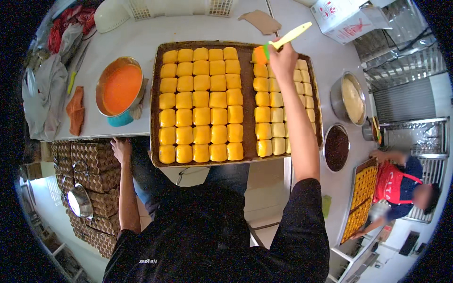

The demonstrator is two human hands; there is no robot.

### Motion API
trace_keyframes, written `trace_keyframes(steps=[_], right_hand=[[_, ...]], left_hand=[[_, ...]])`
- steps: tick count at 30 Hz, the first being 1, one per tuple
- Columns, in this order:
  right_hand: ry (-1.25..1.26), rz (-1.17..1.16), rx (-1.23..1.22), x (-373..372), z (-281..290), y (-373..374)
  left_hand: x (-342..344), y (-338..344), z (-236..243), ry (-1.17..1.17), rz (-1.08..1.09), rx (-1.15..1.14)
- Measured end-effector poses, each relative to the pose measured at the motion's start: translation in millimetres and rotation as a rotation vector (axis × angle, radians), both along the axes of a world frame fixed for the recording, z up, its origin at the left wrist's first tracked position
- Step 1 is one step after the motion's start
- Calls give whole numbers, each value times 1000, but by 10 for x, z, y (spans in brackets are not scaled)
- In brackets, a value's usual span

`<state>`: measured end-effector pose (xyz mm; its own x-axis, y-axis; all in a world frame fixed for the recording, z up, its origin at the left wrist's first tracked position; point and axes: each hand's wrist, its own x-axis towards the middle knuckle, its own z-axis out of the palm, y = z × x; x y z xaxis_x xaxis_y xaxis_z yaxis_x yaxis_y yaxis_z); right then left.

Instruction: Brush egg wash or glaze onto small bread rolls on a baking tray.

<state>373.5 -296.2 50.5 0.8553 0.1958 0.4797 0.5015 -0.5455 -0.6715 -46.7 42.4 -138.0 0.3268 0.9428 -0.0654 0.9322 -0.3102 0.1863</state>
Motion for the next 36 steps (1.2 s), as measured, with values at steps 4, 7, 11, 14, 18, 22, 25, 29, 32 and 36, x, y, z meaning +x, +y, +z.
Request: trace_keyframes(steps=[4,7,11,14,18,22,25,29,32,36], right_hand=[[-28,-170,-165,215,-145,-27],[-39,-133,-41,300,-96,24],[26,-46,-167,334,-158,79],[7,-86,-165,247,-144,-81],[57,-193,-2,6,-123,-429],[195,-242,-19,-252,-228,-823],[-177,-329,-19,-471,-227,-938],[248,-148,-28,-649,-214,-854],[-63,-223,-39,-737,-114,-900],[-238,330,-261,-623,-221,-931]], left_hand=[[-26,43,-86,7,-39,27],[-60,-10,-150,-7,-18,45],[-47,28,-175,-10,-42,38],[9,-52,-70,-19,-24,30],[-97,115,-207,23,-41,35],[-23,61,-147,36,-60,12],[-21,42,-136,27,-45,13],[28,-6,-76,2,-27,25],[17,-43,-49,-22,15,-6],[-14,11,-124,-18,-25,-48]])
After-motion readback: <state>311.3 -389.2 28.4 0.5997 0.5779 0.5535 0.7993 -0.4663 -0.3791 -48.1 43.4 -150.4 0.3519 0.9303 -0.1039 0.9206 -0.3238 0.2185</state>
